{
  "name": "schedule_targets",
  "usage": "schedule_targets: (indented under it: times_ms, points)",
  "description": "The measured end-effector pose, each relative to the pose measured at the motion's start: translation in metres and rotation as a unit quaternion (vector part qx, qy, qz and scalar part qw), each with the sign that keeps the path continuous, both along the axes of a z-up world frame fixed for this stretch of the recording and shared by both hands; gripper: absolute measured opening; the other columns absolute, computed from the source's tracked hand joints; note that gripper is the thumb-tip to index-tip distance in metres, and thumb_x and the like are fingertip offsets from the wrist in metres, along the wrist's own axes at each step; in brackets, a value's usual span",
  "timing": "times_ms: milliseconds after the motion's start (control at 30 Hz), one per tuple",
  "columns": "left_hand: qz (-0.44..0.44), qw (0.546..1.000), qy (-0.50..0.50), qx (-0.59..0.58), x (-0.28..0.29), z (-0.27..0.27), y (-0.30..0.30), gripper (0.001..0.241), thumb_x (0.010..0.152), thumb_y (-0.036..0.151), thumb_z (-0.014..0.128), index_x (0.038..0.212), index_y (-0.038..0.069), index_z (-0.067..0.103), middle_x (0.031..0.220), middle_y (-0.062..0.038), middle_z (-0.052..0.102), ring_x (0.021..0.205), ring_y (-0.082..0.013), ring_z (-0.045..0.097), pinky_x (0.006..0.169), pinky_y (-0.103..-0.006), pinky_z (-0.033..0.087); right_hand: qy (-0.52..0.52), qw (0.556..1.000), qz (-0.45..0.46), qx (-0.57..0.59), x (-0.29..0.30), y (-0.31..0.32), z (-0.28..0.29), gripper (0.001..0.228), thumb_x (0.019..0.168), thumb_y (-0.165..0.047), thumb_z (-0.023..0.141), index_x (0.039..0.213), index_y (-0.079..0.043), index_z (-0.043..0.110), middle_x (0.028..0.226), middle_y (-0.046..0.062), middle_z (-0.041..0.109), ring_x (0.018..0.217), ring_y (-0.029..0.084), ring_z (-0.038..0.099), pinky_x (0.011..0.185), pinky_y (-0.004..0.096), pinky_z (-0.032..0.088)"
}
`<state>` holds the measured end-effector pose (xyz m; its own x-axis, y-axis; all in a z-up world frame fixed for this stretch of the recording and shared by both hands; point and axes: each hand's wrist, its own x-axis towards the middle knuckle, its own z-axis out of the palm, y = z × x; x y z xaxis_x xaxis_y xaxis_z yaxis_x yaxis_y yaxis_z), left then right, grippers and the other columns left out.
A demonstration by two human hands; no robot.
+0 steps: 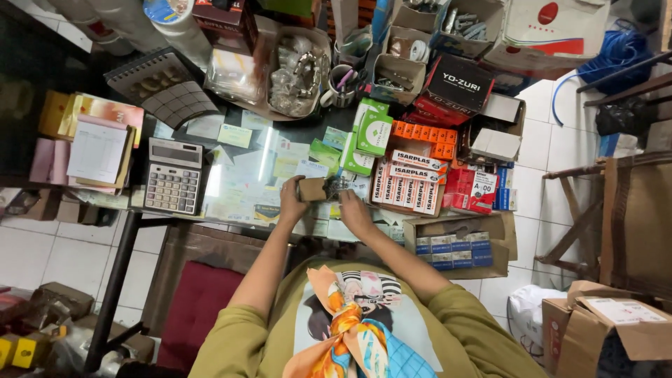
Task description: The person is cleaning small boxes of merchandise by wiping them with a cloth at a service counter.
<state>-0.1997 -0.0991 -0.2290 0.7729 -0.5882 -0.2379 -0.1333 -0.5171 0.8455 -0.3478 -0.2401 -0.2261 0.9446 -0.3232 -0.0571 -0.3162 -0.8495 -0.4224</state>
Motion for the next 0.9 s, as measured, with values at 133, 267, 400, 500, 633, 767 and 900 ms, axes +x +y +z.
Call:
schedule_targets:
  times_ms: [133, 267, 400, 500, 633, 767, 900]
  points:
    - [0.021, 0.999, 0.02, 0.02, 0.004, 0.016, 0.0, 0.07, 0.06, -0.014, 0.055, 0.123, 0.013, 0.051, 0.117, -0.017, 0.05, 0.116, -0.0408, 0.047, 0.101, -0.0516, 0.037, -0.007, 0.999, -0.028, 0.035, 0.009, 0.001, 0.038, 0.023, 0.083, 0.001, 0.058, 0.103, 0.009, 0.05, 0.096, 0.024, 0.053, 0.061, 0.032, 0.063, 0.047, 0.037, 0.052]
    - [0.02, 0.999, 0.024, 0.013, 0.009, 0.002, 0.006, 0.073, 0.059, -0.012, 0.061, 0.126, 0.014, 0.052, 0.118, -0.018, 0.046, 0.109, -0.0386, 0.05, 0.094, -0.044, 0.047, -0.007, 0.999, 0.023, 0.042, 0.025, -0.001, 0.065, 0.042, 0.08, 0.002, 0.063, 0.119, 0.003, 0.047, 0.117, 0.028, 0.041, 0.081, 0.041, 0.063, 0.056, 0.043, 0.056]
    - [0.02, 0.999, 0.036, 0.016, 0.012, -0.004, 0.01, 0.08, 0.056, -0.007, 0.072, 0.128, 0.022, 0.053, 0.12, -0.016, 0.042, 0.106, -0.036, 0.052, 0.092, -0.04, 0.051, 0.016, 0.996, 0.07, 0.044, 0.039, -0.009, 0.047, 0.044, 0.076, -0.001, 0.068, 0.117, -0.003, 0.055, 0.127, 0.03, 0.033, 0.088, 0.049, 0.059, 0.064, 0.053, 0.056]
    - [0.017, 0.999, 0.046, 0.007, 0.012, -0.009, 0.01, 0.076, 0.058, -0.008, 0.072, 0.126, 0.022, 0.055, 0.118, -0.016, 0.043, 0.103, -0.0365, 0.054, 0.09, -0.0419, 0.051, 0.046, 0.993, 0.095, 0.06, 0.044, -0.011, 0.046, 0.041, 0.079, -0.005, 0.065, 0.119, -0.011, 0.055, 0.131, 0.025, 0.033, 0.094, 0.047, 0.059, 0.071, 0.053, 0.055]
    - [0.001, 0.998, 0.066, 0.003, 0.015, 0.015, 0.009, 0.075, 0.06, -0.012, 0.071, 0.126, 0.02, 0.055, 0.119, -0.019, 0.042, 0.104, -0.0401, 0.054, 0.092, -0.0443, 0.05, 0.019, 0.993, 0.11, 0.042, 0.045, -0.016, 0.02, 0.034, 0.076, -0.007, 0.066, 0.108, -0.01, 0.057, 0.125, 0.02, 0.037, 0.09, 0.049, 0.06, 0.074, 0.057, 0.053]
    - [-0.01, 0.998, 0.067, 0.01, 0.022, 0.005, 0.013, 0.074, 0.061, -0.012, 0.07, 0.125, 0.022, 0.055, 0.119, -0.018, 0.043, 0.105, -0.0395, 0.055, 0.093, -0.0449, 0.049, 0.002, 0.996, 0.083, 0.02, 0.042, -0.018, 0.016, 0.026, 0.078, -0.004, 0.061, 0.102, -0.013, 0.059, 0.12, 0.014, 0.042, 0.084, 0.043, 0.062, 0.069, 0.052, 0.055]
    - [-0.015, 0.998, 0.065, 0.005, 0.033, -0.005, 0.021, 0.072, 0.062, -0.011, 0.07, 0.124, 0.023, 0.055, 0.116, -0.016, 0.046, 0.104, -0.04, 0.056, 0.092, -0.0459, 0.049, -0.029, 0.998, 0.048, -0.03, 0.038, -0.019, 0.015, 0.007, 0.083, -0.005, 0.06, 0.089, -0.008, 0.061, 0.11, 0.013, 0.046, 0.072, 0.037, 0.064, 0.058, 0.046, 0.055]
